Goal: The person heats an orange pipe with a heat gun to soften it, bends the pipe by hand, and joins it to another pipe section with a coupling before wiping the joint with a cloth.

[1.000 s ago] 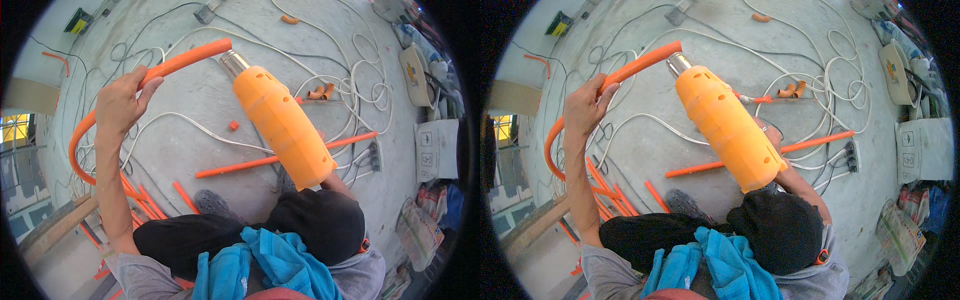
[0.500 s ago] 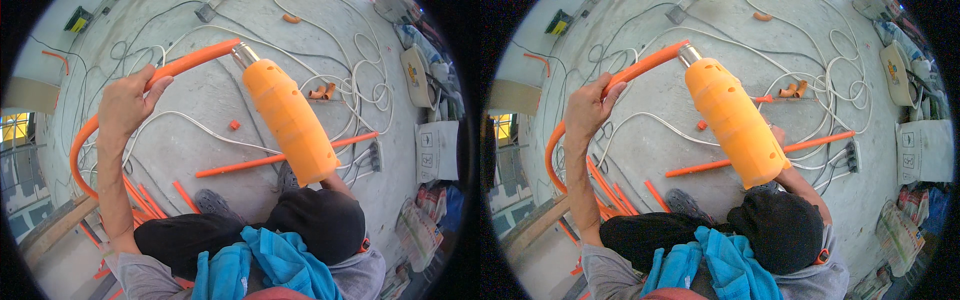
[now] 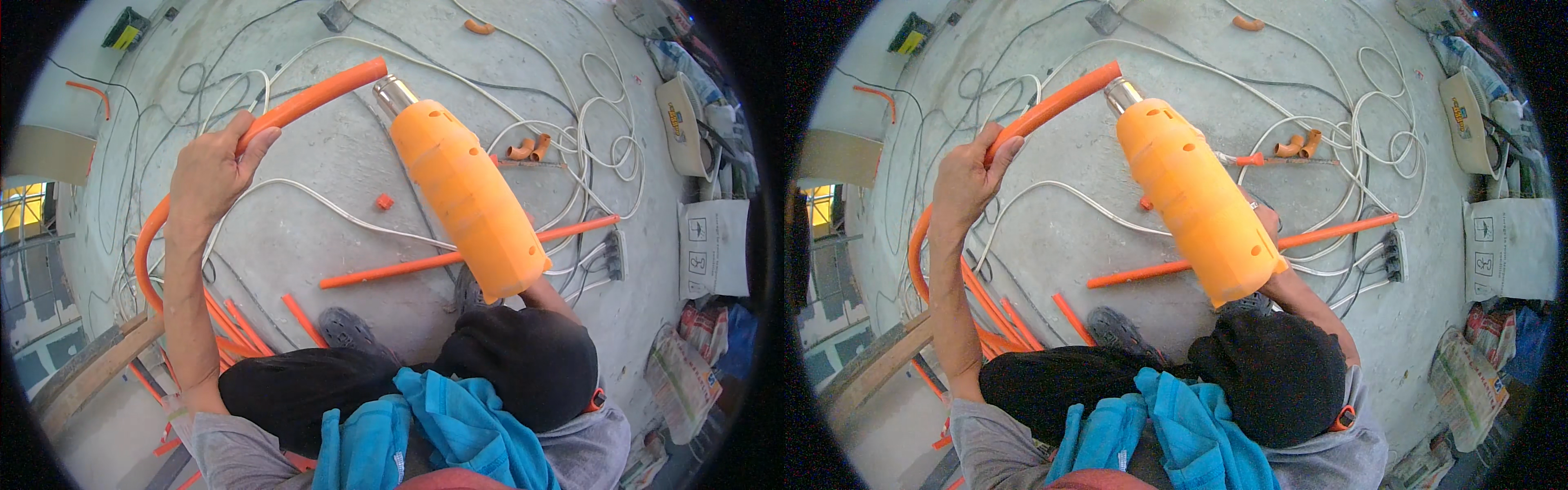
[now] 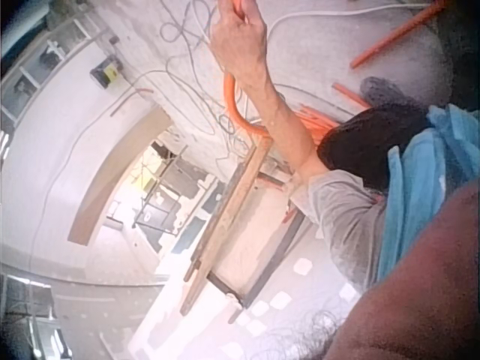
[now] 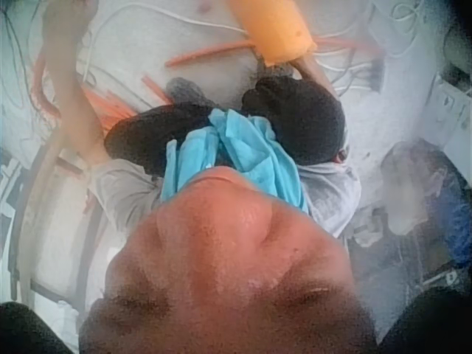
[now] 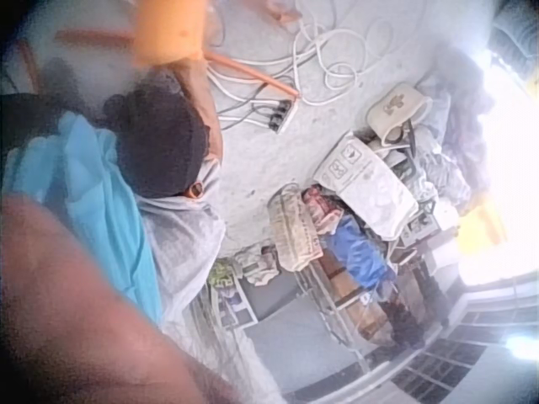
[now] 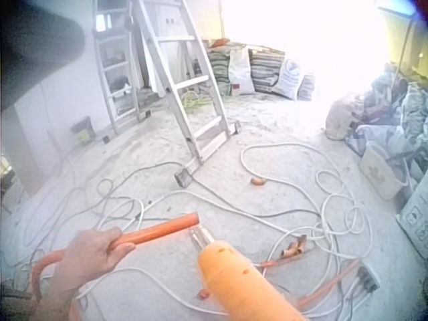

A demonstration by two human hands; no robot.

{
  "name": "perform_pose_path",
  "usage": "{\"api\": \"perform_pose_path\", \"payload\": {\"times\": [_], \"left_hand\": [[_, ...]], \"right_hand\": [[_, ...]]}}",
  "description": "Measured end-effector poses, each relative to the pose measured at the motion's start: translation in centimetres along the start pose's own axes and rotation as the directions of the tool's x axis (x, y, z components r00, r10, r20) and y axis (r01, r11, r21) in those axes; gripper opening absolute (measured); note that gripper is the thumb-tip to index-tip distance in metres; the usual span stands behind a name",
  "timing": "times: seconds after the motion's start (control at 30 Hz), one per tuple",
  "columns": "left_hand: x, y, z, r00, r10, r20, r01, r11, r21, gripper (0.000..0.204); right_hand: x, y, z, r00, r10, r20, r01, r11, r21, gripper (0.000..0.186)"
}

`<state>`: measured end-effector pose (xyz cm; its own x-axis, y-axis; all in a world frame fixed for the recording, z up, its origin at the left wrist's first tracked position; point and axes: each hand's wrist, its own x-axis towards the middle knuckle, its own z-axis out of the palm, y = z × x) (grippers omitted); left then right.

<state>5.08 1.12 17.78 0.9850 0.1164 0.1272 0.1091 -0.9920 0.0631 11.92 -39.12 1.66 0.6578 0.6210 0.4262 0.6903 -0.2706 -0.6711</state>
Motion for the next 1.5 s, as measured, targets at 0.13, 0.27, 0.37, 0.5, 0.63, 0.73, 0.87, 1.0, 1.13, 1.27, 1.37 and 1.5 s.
{"api": "perform_pose_path", "payload": {"times": [0.13, 0.27, 0.37, 0.5, 0.63, 0.73, 0.87, 1.0, 1.13, 1.27, 1.37, 1.5], "left_hand": [[-0.3, -0.5, 0.3, 0.997, -0.039, 0.062, 0.040, 0.999, -0.009, 0.040], [-0.4, -1.2, 0.8, 0.999, -0.023, 0.049, 0.023, 1.000, -0.018, 0.039], [-0.3, -1.1, 1.1, 0.999, -0.016, 0.031, 0.018, 0.998, -0.067, 0.039], [-0.3, -1.0, 1.3, 0.998, -0.044, 0.054, 0.049, 0.994, -0.098, 0.039], [-0.5, -1.3, 1.4, 0.998, -0.038, 0.048, 0.042, 0.993, -0.106, 0.038], [-0.6, -1.4, 1.4, 0.997, -0.050, 0.058, 0.057, 0.992, -0.115, 0.037], [-0.6, -0.9, 1.0, 0.990, -0.096, 0.100, 0.108, 0.987, -0.121, 0.039], [-0.4, -0.7, 1.2, 0.993, -0.080, 0.086, 0.091, 0.985, -0.146, 0.038], [-0.6, -0.9, 1.1, 0.992, -0.092, 0.090, 0.104, 0.984, -0.144, 0.037], [-0.5, -0.8, 1.0, 0.991, -0.095, 0.091, 0.109, 0.982, -0.156, 0.036], [-0.4, -0.8, 1.3, 0.993, -0.090, 0.074, 0.101, 0.980, -0.169, 0.035], [-0.6, -1.3, 1.8, 0.996, -0.078, 0.043, 0.085, 0.975, -0.203, 0.034]], "right_hand": [[0.1, 0.1, 0.6, 1.000, -0.001, 0.003, 0.001, 1.000, 0.008, 0.038], [0.2, 0.1, 1.0, 1.000, -0.004, 0.007, 0.004, 1.000, 0.013, 0.038], [0.3, -0.1, 0.7, 1.000, -0.007, 0.009, 0.007, 1.000, 0.002, 0.038], [0.3, -0.1, 0.9, 1.000, -0.007, 0.011, 0.007, 1.000, 0.011, 0.038], [0.4, -0.1, 1.3, 1.000, -0.012, 0.010, 0.012, 1.000, 0.021, 0.039], [0.6, -0.1, 1.5, 1.000, -0.012, 0.005, 0.012, 1.000, 0.025, 0.039], [0.6, -0.3, 1.6, 1.000, -0.016, 0.008, 0.016, 1.000, 0.027, 0.039], [0.7, -0.6, 1.1, 1.000, -0.015, 0.010, 0.015, 1.000, 0.014, 0.039], [0.6, -0.5, 1.3, 1.000, -0.023, 0.015, 0.022, 1.000, 0.020, 0.039], [0.6, -0.3, 1.3, 1.000, -0.025, 0.014, 0.025, 1.000, 0.017, 0.040], [0.7, -0.4, 1.3, 1.000, -0.025, 0.013, 0.025, 1.000, 0.017, 0.040], [0.7, -0.7, 1.7, 1.000, -0.027, 0.014, 0.027, 0.999, 0.028, 0.040]]}}
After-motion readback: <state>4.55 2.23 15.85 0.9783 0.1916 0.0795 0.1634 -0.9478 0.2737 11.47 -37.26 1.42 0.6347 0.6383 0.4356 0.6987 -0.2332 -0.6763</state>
